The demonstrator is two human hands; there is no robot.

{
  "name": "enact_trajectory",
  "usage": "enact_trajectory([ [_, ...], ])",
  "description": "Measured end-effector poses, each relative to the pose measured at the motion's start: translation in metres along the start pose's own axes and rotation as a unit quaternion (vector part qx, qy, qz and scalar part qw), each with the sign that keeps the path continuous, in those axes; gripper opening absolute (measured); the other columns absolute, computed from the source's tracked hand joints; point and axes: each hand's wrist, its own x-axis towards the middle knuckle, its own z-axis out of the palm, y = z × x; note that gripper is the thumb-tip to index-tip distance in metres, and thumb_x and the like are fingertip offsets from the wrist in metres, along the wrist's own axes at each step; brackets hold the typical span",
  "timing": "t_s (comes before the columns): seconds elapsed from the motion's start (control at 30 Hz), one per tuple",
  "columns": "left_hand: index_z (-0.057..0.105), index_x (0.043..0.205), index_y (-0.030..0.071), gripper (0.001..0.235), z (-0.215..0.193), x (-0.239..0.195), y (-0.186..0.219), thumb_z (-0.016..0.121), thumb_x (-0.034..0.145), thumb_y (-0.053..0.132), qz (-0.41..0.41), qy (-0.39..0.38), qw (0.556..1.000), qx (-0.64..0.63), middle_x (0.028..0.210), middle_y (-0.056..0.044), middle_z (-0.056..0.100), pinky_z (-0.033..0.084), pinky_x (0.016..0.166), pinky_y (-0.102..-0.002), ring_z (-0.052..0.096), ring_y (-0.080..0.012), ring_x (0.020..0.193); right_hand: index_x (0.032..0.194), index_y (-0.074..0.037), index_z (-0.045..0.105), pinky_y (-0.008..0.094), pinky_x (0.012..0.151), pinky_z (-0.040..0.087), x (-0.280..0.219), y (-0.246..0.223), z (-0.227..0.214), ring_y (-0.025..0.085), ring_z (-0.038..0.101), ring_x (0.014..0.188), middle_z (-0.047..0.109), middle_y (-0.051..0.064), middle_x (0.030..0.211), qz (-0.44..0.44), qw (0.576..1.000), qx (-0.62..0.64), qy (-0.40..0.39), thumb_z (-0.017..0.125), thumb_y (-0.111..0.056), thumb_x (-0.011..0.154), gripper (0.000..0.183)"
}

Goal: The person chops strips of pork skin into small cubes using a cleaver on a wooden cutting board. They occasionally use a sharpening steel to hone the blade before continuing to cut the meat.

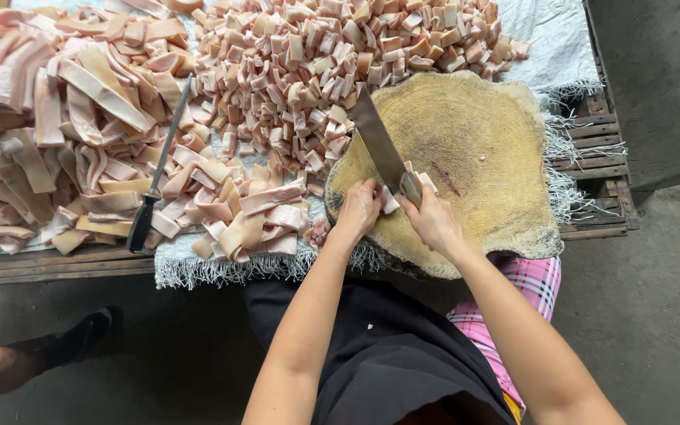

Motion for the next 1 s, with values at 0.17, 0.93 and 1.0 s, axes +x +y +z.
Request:
enact_trajectory([
  [0.17, 0.061, 0.126, 0.003, 0.045, -0.016, -0.015, 0.015, 0.064, 0.081, 0.003, -0.009, -0.055, 0.998, 0.032, 0.118, -0.029, 0.059, 0.051, 0.092, -0.052, 0.063, -0.0444, 0.107, 0.128, -0.002, 0.048, 0.039, 0.040, 0.052, -0.023, -0.002, -0.023, 0.023, 0.063, 0.044, 0.062, 0.013, 0.063, 0.092, 0.990, 0.076, -0.073, 0.055, -0.039, 0.100, 0.047],
  [0.93, 0.068, 0.108, -0.001, 0.026, 0.000, -0.018, 0.016, 0.070, 0.087, 0.015, -0.018, 0.053, 0.998, -0.038, 0.100, -0.025, 0.073, 0.056, 0.083, -0.046, 0.070, -0.0421, 0.095, 0.117, -0.002, 0.051, 0.055, 0.062, 0.054, -0.041, 0.026, 0.024, 0.045, 0.069, 0.067, 0.069, 0.028, 0.076, -0.001, 0.999, -0.051, 0.014, 0.059, -0.038, 0.101, 0.040],
  [1.0, 0.068, 0.107, 0.000, 0.022, 0.005, -0.020, 0.019, 0.071, 0.093, 0.017, -0.027, 0.045, 0.998, -0.027, 0.102, -0.023, 0.074, 0.057, 0.085, -0.045, 0.072, -0.0393, 0.097, 0.121, -0.004, 0.050, 0.049, 0.053, 0.054, -0.026, 0.024, 0.015, 0.036, 0.066, 0.059, 0.066, 0.022, 0.072, 0.049, 0.998, 0.027, -0.026, 0.057, -0.036, 0.101, 0.038],
])
